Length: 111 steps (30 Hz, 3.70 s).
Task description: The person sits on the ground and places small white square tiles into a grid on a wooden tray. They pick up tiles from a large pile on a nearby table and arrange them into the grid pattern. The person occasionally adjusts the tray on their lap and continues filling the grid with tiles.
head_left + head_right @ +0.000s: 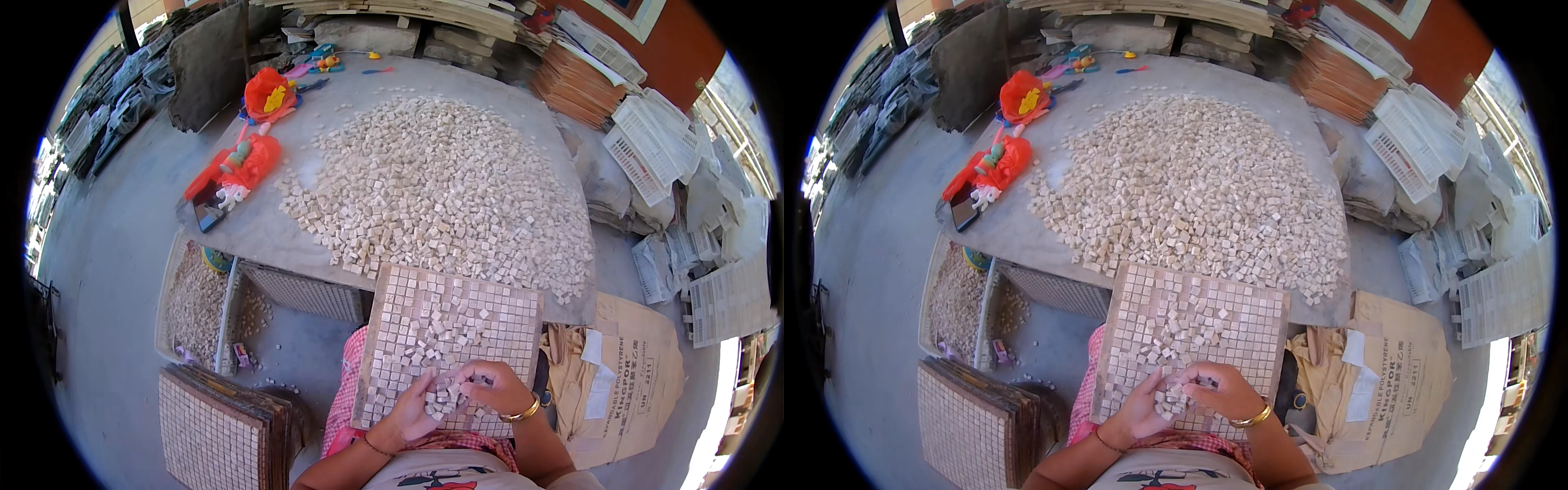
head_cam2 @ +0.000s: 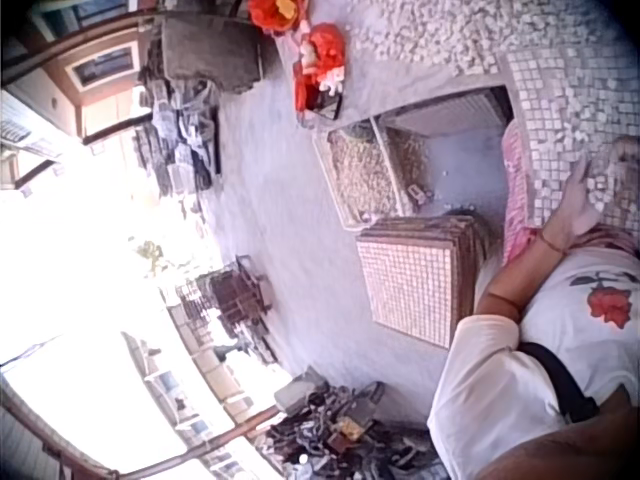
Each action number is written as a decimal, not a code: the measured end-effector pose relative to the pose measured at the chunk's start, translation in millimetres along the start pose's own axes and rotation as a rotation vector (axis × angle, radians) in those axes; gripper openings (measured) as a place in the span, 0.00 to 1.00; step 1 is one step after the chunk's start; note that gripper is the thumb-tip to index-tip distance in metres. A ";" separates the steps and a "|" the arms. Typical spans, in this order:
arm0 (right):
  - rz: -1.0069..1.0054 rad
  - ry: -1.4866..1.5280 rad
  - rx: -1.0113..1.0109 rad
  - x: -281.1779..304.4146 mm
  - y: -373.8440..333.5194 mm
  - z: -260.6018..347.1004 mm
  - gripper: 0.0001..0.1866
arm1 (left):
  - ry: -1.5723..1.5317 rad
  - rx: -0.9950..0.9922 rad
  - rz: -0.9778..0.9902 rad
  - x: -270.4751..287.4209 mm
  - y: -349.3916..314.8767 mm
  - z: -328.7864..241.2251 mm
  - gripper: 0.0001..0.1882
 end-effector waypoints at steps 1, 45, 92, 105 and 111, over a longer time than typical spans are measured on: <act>0.029 0.278 -0.073 2.7 -6.8 -3.0 0.11 | -0.007 -0.009 0.015 2.7 1.3 -0.3 0.33; 0.324 -0.752 0.033 -30.3 16.9 -17.2 0.12 | -0.145 0.010 0.255 25.9 -0.6 1.5 0.26; -0.124 -0.270 0.111 -28.8 -22.0 -14.7 0.08 | 0.051 -0.040 0.048 -15.6 -0.1 -0.1 0.34; -0.234 -0.707 0.128 -31.9 -14.1 -2.2 0.11 | 0.160 -0.099 0.059 -17.4 8.8 -12.2 0.35; -0.189 -0.706 0.138 -29.8 -7.2 -8.3 0.11 | 0.128 -0.100 0.049 -12.8 8.4 -12.8 0.32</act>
Point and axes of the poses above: each hand's wrist, its own y-axis towards the middle knuckle, its own x-axis out of the back of the hand, z = x × y, the point moved 5 cm from there along y, towards the middle knuckle, and after that the axes turned 6 degrees about z, right-handed, at the moved point
